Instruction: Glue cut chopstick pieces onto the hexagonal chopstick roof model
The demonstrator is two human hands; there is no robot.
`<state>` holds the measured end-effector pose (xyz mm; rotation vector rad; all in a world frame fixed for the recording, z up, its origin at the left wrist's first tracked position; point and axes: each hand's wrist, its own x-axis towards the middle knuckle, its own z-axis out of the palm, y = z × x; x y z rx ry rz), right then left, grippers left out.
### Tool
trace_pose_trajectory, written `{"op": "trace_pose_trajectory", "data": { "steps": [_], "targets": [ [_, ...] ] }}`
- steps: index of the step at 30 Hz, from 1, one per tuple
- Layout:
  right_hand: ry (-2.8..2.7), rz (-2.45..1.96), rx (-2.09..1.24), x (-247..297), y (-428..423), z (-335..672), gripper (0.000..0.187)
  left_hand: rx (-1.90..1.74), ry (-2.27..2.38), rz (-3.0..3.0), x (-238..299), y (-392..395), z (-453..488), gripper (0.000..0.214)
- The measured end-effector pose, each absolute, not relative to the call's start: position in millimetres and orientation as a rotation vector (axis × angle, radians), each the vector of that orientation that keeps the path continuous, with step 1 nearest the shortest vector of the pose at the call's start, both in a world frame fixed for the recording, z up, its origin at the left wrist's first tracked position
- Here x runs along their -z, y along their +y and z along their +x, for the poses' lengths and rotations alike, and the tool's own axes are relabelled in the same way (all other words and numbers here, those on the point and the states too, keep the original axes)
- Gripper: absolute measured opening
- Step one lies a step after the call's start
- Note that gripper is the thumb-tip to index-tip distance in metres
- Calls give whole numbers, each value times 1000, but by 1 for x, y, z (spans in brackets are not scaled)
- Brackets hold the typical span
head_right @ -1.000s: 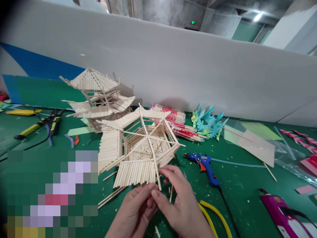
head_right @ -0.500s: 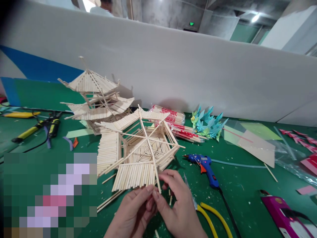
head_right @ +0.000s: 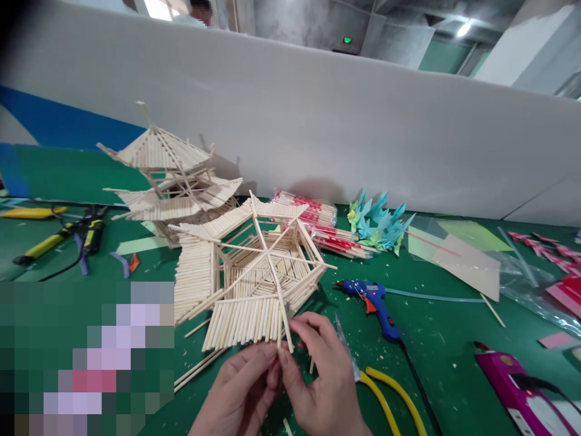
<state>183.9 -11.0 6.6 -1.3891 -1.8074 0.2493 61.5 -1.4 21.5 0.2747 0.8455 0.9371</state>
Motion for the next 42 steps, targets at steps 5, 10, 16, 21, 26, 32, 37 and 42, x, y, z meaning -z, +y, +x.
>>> {"op": "trace_pose_trajectory", "data": {
  "steps": [5,10,16,21,26,32,37,42],
  "targets": [
    [-1807,-1391,-200,-6,-11,183,26,-941,826,267,-21,0,61,24],
    [-1823,-1367,-211,-5,-10,183,28,-948,832,260,-20,-1,62,25],
    [-1801,-1365,-279,-6,-11,183,28,-945,826,261,-19,-1,61,26],
    [-1789,-1367,-301,-6,-11,182,29,-945,816,242,-18,0,60,25],
    [-1776,-1353,-352,-6,-13,182,34,-955,821,232,-23,-1,61,23],
    [-1668,-1364,-459,-5,-23,191,33,-920,874,262,-26,-3,64,14],
    [-1369,-1497,-473,0,-38,208,20,-784,1056,608,-16,-16,52,15],
    [-1258,-1646,-426,12,-52,223,17,-572,1315,1771,7,-29,18,22]
  ]
}}
